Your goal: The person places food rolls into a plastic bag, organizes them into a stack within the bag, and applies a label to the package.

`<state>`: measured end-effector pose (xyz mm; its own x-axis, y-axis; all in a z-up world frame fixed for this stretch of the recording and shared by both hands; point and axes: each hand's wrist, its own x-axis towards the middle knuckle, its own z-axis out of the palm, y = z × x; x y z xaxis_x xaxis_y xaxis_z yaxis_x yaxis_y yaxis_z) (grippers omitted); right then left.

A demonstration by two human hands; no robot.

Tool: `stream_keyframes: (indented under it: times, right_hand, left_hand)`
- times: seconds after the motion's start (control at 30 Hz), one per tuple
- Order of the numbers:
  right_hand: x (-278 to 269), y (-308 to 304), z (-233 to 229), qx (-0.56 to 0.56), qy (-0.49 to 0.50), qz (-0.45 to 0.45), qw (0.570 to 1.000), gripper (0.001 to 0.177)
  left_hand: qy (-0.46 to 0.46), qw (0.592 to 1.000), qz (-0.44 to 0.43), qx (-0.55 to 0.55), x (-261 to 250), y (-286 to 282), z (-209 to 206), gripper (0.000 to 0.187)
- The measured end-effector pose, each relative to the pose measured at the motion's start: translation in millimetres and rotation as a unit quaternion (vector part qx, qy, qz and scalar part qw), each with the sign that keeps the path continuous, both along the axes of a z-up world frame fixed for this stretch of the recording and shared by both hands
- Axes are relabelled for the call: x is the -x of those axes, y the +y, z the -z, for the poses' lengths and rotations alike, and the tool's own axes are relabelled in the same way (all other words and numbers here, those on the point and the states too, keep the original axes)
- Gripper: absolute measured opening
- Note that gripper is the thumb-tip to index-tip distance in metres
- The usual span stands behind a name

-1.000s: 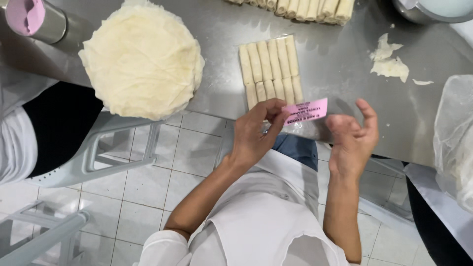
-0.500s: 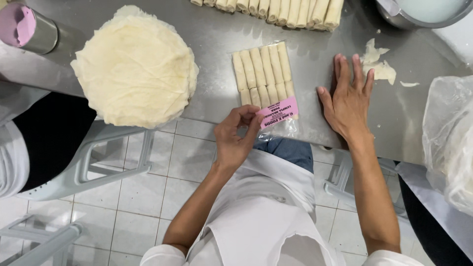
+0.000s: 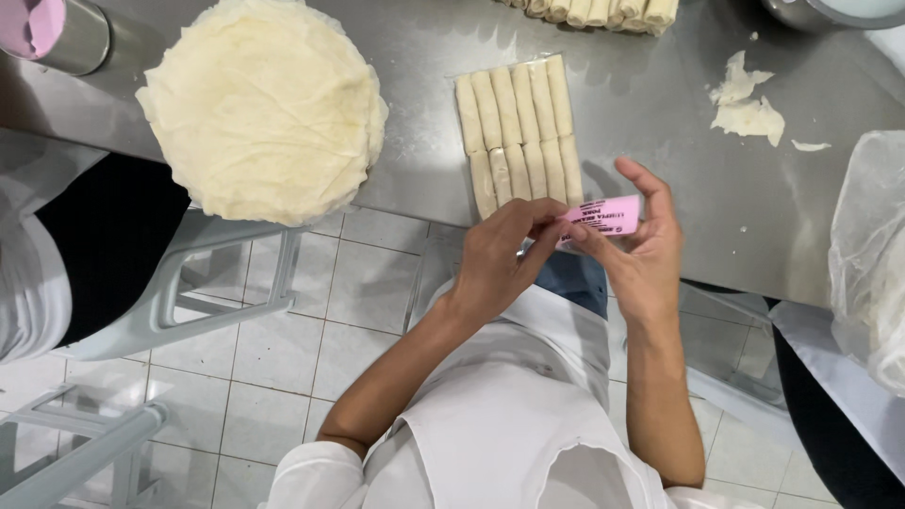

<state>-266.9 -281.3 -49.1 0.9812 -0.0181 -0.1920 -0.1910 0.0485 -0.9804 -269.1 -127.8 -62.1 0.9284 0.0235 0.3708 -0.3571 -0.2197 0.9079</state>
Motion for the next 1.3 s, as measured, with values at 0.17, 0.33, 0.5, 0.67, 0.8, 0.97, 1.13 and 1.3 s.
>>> stream_keyframes:
  times: [0.17, 0.33, 0.5, 0.67, 0.8, 0.97, 1.13, 1.3]
  right_hand:
    - [12.9, -37.2, 25.8, 0.014, -0.04, 0.087, 0.995, 0.074]
    - [42.1, -9.9, 21.6, -0.055, -0.048, 0.188, 0.98, 0.059]
    - [52.7, 43.8, 2.3, -0.07, -0.035, 0.088, 0.993, 0.089]
    - [73.1, 16.4, 44.2, -0.104, -0.014, 0.197, 0.975, 0.069]
    - [100.6, -1.0, 96.5, -0.057, 0.064, 0.19, 0.978, 0.081]
    - [91.6, 28.5, 84.8, -0.098, 0.047, 0.154, 0.982, 0.069]
    - [91.0, 45.0, 95.3, -0.168, -0.05, 0.082, 0.981, 0.074]
    - [90.8, 41.7, 99.1, -0.062, -0.141, 0.126, 0.98, 0.059]
  left_hand:
    - [0.005, 1.0, -0.007, 0.021, 2.3, -0.4, 1.5, 0.017]
    - [0.02, 0.992, -0.049, 0.11, 1.3, 3.6, 2.3, 0.017]
    - [0.05, 0.989, -0.043, 0.133, 6.0, 1.1, 9.5, 0.016]
    - [-0.127, 0.977, -0.061, -0.16, 5.6, 21.8, 37.8, 0.057]
    - [-0.275, 0.928, -0.13, -0.216, -6.0, 24.9, 50.3, 0.011]
    - [-0.324, 0.924, -0.139, -0.152, -5.7, 7.2, 52.9, 0.02]
    - [-0.33, 0.925, -0.124, -0.144, -5.9, 5.3, 46.9, 0.021]
    - [-0.307, 0.931, -0.132, -0.146, -3.1, 11.6, 33.7, 0.022]
